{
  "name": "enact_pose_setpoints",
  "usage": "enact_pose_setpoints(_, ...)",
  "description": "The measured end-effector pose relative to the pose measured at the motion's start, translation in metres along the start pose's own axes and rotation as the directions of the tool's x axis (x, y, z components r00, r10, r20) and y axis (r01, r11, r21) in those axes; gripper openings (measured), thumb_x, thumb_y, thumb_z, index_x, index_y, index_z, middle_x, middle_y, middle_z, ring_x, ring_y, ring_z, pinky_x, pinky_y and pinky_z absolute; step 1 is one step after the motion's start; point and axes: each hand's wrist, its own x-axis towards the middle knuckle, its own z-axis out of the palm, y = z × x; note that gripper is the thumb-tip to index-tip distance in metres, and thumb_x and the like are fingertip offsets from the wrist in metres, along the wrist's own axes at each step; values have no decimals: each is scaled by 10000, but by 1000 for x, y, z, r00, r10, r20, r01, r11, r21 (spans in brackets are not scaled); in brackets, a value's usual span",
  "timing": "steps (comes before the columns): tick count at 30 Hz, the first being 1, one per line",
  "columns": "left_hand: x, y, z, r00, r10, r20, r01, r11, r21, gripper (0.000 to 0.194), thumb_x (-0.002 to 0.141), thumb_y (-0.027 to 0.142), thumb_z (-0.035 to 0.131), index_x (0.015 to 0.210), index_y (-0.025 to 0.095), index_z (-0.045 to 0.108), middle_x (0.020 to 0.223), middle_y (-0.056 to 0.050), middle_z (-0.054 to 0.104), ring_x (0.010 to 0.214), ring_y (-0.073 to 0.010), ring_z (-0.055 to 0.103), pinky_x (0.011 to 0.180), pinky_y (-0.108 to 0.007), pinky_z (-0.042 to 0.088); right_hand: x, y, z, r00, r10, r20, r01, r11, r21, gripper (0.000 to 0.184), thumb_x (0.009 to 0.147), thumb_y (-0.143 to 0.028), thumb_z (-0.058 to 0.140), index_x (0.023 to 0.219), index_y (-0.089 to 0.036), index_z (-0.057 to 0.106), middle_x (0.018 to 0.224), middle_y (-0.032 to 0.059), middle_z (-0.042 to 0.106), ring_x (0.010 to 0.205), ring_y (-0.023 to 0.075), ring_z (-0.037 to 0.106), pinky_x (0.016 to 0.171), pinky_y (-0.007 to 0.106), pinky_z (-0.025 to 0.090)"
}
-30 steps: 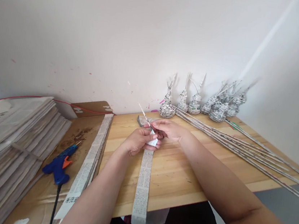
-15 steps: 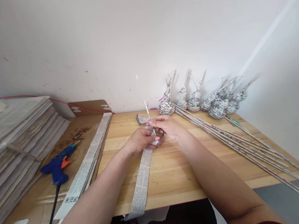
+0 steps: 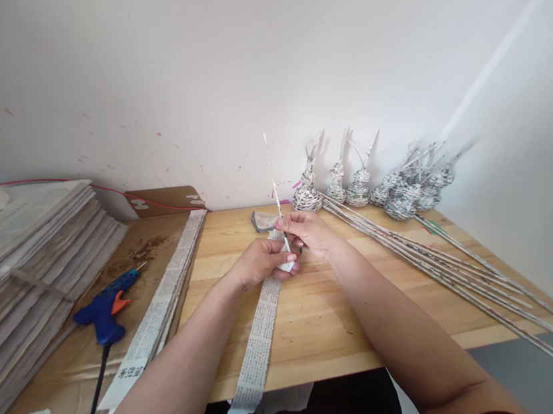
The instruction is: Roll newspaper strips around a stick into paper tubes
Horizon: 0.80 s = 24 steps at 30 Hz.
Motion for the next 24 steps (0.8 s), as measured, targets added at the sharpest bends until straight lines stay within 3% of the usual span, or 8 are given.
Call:
enact_pose_setpoints(3, 1, -2, -3, 1000, -3, 19, 3, 1000, 7, 400, 617, 411, 824, 855, 104, 733, 787, -126, 710, 743, -203, 671, 721, -343, 539, -2, -1, -9, 989, 0, 150, 14, 996, -89, 402, 741, -498, 707, 899, -128, 707, 558, -33, 526, 465, 58, 406, 406, 195, 269)
enact_pose_setpoints(5, 1, -3, -4, 1000, -8, 21, 8, 1000, 5, 420, 611, 411, 828, 877, 101, 734, 798, -133, 712, 751, -209, 674, 725, -347, 540, -2, -1, -13, 988, -8, 156, 28, 991, -130, 391, 733, -473, 722, 916, -128, 717, 620, -13, 578, 491, 57, 424, 420, 194, 279)
enact_pose_setpoints(11, -1, 1, 0, 1000, 13, 8, -13, 1000, 5, 416, 634, 412, 813, 885, 90, 732, 803, -129, 708, 762, -195, 669, 730, -323, 540, 1, 1, -4, 997, -30, -66, 26, 998, -64, 354, 627, -439, 805, 692, -133, 640, 556, -43, 518, 437, 37, 359, 387, 200, 223)
enact_pose_setpoints(16, -1, 0, -1, 1000, 2, -2, -2, 1000, -8, 401, 657, 400, 802, 908, 97, 729, 803, -126, 713, 778, -204, 675, 735, -328, 544, 0, -3, 1, 985, -41, -166, 38, 999, -21, 394, 603, -455, 814, 654, -152, 568, 504, -73, 443, 406, 36, 330, 368, 205, 186)
enact_pose_setpoints(18, -1, 0, -2, 1000, -6, -5, 6, 1000, -20, 396, 647, 392, 811, 902, 100, 730, 799, -127, 715, 763, -204, 678, 726, -324, 545, -1, -5, -2, 993, -57, -98, 56, 998, -22, 383, 642, -478, 784, 700, -144, 605, 508, -70, 448, 411, 39, 340, 372, 202, 201)
enact_pose_setpoints(22, -2, 3, -3, 999, -34, 13, 34, 999, -7, 388, 643, 385, 816, 890, 98, 733, 792, -136, 717, 756, -212, 684, 716, -325, 548, -5, -6, -10, 982, -14, 187, 29, 997, -74, 419, 758, -506, 680, 931, -126, 698, 561, -39, 523, 445, 49, 388, 399, 198, 243)
enact_pose_setpoints(24, -3, 4, -3, 999, -44, 23, 44, 999, -7, 390, 644, 384, 815, 893, 96, 732, 791, -137, 716, 762, -213, 684, 722, -328, 549, -5, -5, -11, 984, 0, 180, 14, 997, -77, 393, 731, -464, 719, 935, -129, 700, 586, -31, 556, 453, 47, 396, 406, 196, 247)
